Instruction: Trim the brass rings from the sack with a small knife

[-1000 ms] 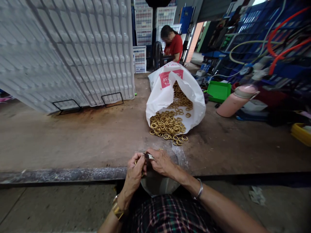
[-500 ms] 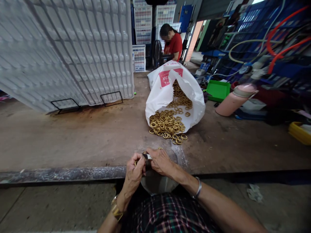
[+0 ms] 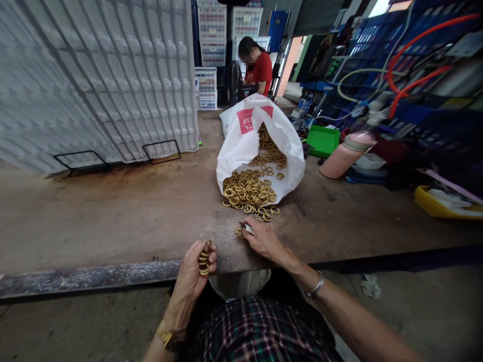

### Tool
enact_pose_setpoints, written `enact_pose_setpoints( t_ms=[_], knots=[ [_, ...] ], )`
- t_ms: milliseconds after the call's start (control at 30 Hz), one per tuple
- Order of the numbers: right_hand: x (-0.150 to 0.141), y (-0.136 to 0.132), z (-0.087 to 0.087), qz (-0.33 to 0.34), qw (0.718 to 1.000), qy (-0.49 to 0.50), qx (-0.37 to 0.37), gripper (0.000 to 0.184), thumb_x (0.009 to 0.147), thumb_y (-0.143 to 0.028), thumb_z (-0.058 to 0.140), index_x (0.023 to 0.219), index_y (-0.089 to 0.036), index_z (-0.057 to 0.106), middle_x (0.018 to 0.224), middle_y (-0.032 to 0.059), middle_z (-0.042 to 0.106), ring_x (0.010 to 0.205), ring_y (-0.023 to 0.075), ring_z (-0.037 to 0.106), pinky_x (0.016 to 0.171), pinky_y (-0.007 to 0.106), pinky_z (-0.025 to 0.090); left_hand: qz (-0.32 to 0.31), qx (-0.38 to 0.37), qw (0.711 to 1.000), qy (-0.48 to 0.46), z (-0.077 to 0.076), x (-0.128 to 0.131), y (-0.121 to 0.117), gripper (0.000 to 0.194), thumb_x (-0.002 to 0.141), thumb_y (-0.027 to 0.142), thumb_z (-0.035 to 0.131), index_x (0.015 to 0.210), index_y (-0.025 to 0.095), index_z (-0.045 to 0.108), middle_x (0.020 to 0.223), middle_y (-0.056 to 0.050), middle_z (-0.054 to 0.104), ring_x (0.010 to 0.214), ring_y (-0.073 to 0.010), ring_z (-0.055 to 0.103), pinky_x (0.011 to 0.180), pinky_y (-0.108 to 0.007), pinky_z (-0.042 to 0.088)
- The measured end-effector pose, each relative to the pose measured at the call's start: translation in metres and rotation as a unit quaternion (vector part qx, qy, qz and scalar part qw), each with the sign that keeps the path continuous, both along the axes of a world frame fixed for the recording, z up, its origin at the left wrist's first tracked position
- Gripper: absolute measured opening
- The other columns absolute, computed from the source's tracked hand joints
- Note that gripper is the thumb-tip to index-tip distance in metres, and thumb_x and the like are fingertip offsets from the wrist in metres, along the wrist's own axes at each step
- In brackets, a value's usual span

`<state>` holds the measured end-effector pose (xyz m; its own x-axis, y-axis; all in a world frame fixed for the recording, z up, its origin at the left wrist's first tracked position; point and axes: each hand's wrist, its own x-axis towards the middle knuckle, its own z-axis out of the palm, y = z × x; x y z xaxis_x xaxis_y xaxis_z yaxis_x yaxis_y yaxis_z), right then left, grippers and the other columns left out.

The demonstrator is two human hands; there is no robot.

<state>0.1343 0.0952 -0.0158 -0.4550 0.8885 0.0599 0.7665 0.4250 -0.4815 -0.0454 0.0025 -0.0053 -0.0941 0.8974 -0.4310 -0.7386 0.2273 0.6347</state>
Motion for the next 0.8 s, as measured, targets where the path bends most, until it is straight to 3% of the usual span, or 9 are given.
enact_pose_setpoints(
  t_ms=[233, 500, 633, 800],
  knots=[
    [-0.006, -0.010, -0.002, -0.014, 0.998, -0.067, 0.017, 0.017, 0.084, -0.032, 0.049, 0.097, -0.022, 0.054, 0.096, 0.0042, 0.059, 0.082, 0.0171, 0.056, 0.065, 0.025, 0.034, -0.021, -0.008, 0.999, -0.024, 0.000, -0.002, 0.001, 0.026, 0.067, 0.025, 0.069, 0.088, 0.015, 0.057, 0.069, -0.001, 0.059, 0.051, -0.0071, 0.051, 0.038, -0.014, 0.036],
    [-0.003, -0.007, -0.003, -0.010, 0.999, -0.031, -0.001, 0.015, 0.082, -0.022, 0.049, 0.096, -0.020, 0.054, 0.093, 0.0031, 0.063, 0.081, 0.0159, 0.056, 0.064, 0.025, 0.032, -0.039, -0.017, 0.998, -0.051, 0.002, 0.002, 0.006, 0.022, 0.059, 0.013, 0.070, 0.075, 0.013, 0.055, 0.080, -0.004, 0.061, 0.059, -0.0068, 0.054, 0.040, -0.013, 0.036],
    [-0.002, -0.003, -0.006, -0.019, 1.000, 0.003, 0.000, 0.018, 0.081, -0.019, 0.048, 0.097, -0.020, 0.055, 0.092, 0.0032, 0.063, 0.080, 0.0152, 0.056, 0.065, 0.024, 0.032, -0.060, -0.013, 0.998, -0.020, 0.003, 0.008, 0.010, 0.027, 0.060, 0.020, 0.072, 0.075, 0.015, 0.050, 0.070, 0.002, 0.057, 0.047, -0.0034, 0.046, 0.037, -0.013, 0.031],
    [-0.006, 0.003, -0.008, -0.042, 0.996, 0.073, -0.007, 0.012, 0.081, -0.022, 0.046, 0.075, -0.018, 0.056, 0.072, 0.0014, 0.059, 0.065, 0.0134, 0.051, 0.060, 0.023, 0.032, -0.071, 0.003, 0.994, 0.081, 0.003, 0.017, 0.013, 0.028, 0.068, 0.035, 0.067, 0.071, 0.017, 0.046, 0.058, 0.006, 0.049, 0.038, -0.0020, 0.036, 0.034, -0.014, 0.030]
  ],
)
